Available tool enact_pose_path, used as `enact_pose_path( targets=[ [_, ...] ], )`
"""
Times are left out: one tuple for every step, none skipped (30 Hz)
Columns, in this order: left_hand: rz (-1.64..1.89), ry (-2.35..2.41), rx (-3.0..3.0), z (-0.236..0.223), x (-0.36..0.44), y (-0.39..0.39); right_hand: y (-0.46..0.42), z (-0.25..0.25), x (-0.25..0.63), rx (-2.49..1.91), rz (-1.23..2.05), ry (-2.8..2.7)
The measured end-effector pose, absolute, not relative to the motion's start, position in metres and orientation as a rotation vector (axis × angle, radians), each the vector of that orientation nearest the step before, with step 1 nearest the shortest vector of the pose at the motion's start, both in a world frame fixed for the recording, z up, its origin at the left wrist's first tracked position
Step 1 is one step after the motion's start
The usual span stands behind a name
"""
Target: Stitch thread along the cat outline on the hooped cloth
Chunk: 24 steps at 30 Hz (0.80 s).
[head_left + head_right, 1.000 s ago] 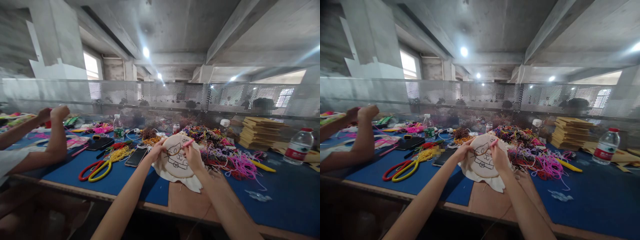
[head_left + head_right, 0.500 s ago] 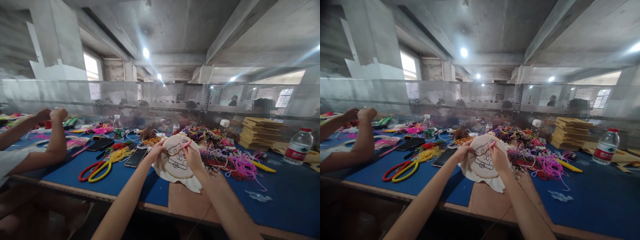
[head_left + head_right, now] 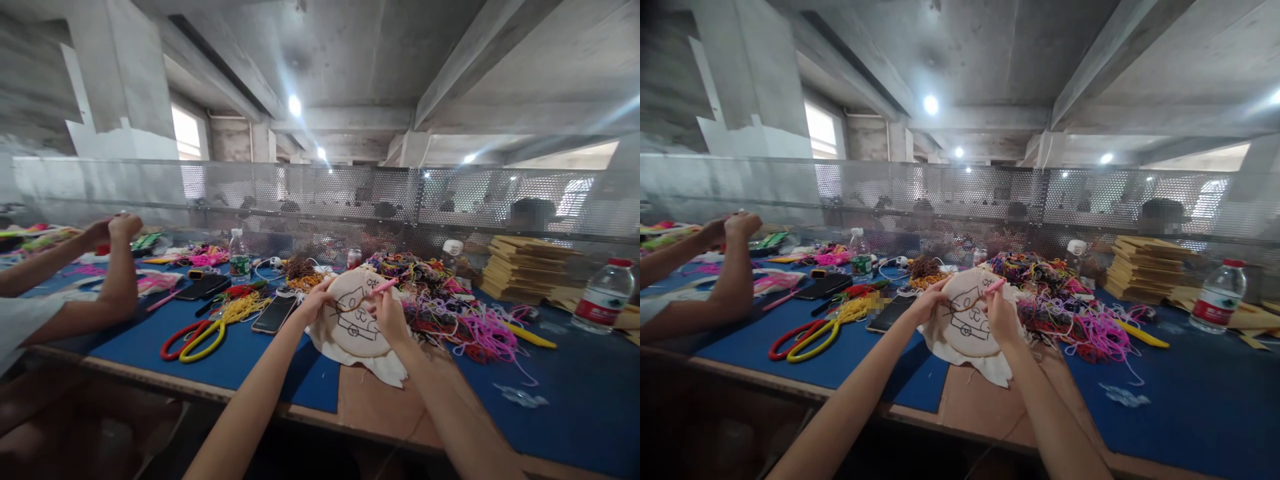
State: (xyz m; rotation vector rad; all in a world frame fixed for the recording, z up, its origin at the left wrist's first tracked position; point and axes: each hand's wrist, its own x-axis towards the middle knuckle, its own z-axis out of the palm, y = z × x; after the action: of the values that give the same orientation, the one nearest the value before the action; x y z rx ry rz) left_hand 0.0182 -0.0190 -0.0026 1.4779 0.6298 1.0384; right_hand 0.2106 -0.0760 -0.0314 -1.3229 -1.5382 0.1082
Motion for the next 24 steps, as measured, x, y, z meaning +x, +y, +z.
enact_pose_path(
  targets=[
    [1.035, 0.627, 1.479, -0.003, 0.018, -0.018, -0.075, -0.032, 0.211, -1.318, 0.102, -1.537],
    [1.032, 0.623, 1.481, -0.004, 0.018, -0.017, -0.075, -0.033, 0.211, -1.316, 0.099, -1.537],
    [1.031, 0.619, 1.482, -0.005, 0.018, -0.017, -0.074, -0.033, 0.211, -1.315, 0.101, -1.537],
    [1.031, 0.618, 1.483, -0.005, 0.018, -0.017, -0.074, -0.033, 0.212, -1.319, 0.103, -1.536],
    [1.033, 0.62, 1.484, -0.005, 0.018, -0.017, -0.074, -0.033, 0.211, -1.324, 0.103, -1.533],
    [1.036, 0.626, 1.485, -0.004, 0.018, -0.017, -0.074, -0.033, 0.211, -1.329, 0.102, -1.532],
    [1.039, 0.631, 1.485, -0.004, 0.018, -0.018, -0.074, -0.032, 0.211, -1.332, 0.102, -1.533],
    [1.043, 0.632, 1.487, -0.003, 0.018, -0.018, -0.074, -0.032, 0.211, -1.332, 0.102, -1.535],
    [1.047, 0.633, 1.489, -0.002, 0.018, -0.019, -0.074, -0.031, 0.21, -1.328, 0.101, -1.537],
    [1.048, 0.633, 1.492, -0.001, 0.018, -0.02, -0.075, -0.031, 0.21, -1.324, 0.099, -1.539],
    [1.05, 0.632, 1.495, 0.0, 0.018, -0.021, -0.075, -0.031, 0.21, -1.321, 0.094, -1.539],
    [1.05, 0.628, 1.5, 0.0, 0.018, -0.022, -0.075, -0.031, 0.21, -1.32, 0.088, -1.539],
    [1.051, 0.622, 1.506, 0.001, 0.018, -0.022, -0.075, -0.031, 0.21, -1.321, 0.079, -1.541],
    [1.052, 0.617, 1.51, 0.002, 0.018, -0.023, -0.076, -0.031, 0.21, -1.322, 0.071, -1.548],
    [1.052, 0.61, 1.512, 0.002, 0.019, -0.023, -0.076, -0.03, 0.21, -1.326, 0.064, -1.56],
    [1.053, 0.605, 1.513, 0.002, 0.019, -0.023, -0.077, -0.029, 0.21, -1.331, 0.054, -1.575],
    [1.056, 0.606, 1.509, 0.002, 0.019, -0.023, -0.078, -0.027, 0.21, -1.335, 0.037, -1.596],
    [1.06, 0.613, 1.504, 0.002, 0.019, -0.023, -0.079, -0.026, 0.209, -1.336, 0.008, -1.621],
    [1.063, 0.62, 1.499, 0.002, 0.019, -0.023, -0.08, -0.024, 0.208, -1.33, -0.036, -1.649],
    [1.064, 0.627, 1.496, 0.001, 0.019, -0.023, -0.082, -0.022, 0.207, -1.315, -0.093, -1.676],
    [1.062, 0.634, 1.494, 0.001, 0.019, -0.023, -0.083, -0.02, 0.206, -1.29, -0.155, -1.701],
    [1.059, 0.641, 1.493, 0.002, 0.019, -0.024, -0.084, -0.019, 0.205, -1.263, -0.21, -1.718],
    [1.055, 0.647, 1.489, 0.002, 0.019, -0.024, -0.085, -0.018, 0.205, -1.244, -0.246, -1.725],
    [1.054, 0.651, 1.484, 0.002, 0.019, -0.025, -0.085, -0.018, 0.204, -1.243, -0.252, -1.721]
  ],
)
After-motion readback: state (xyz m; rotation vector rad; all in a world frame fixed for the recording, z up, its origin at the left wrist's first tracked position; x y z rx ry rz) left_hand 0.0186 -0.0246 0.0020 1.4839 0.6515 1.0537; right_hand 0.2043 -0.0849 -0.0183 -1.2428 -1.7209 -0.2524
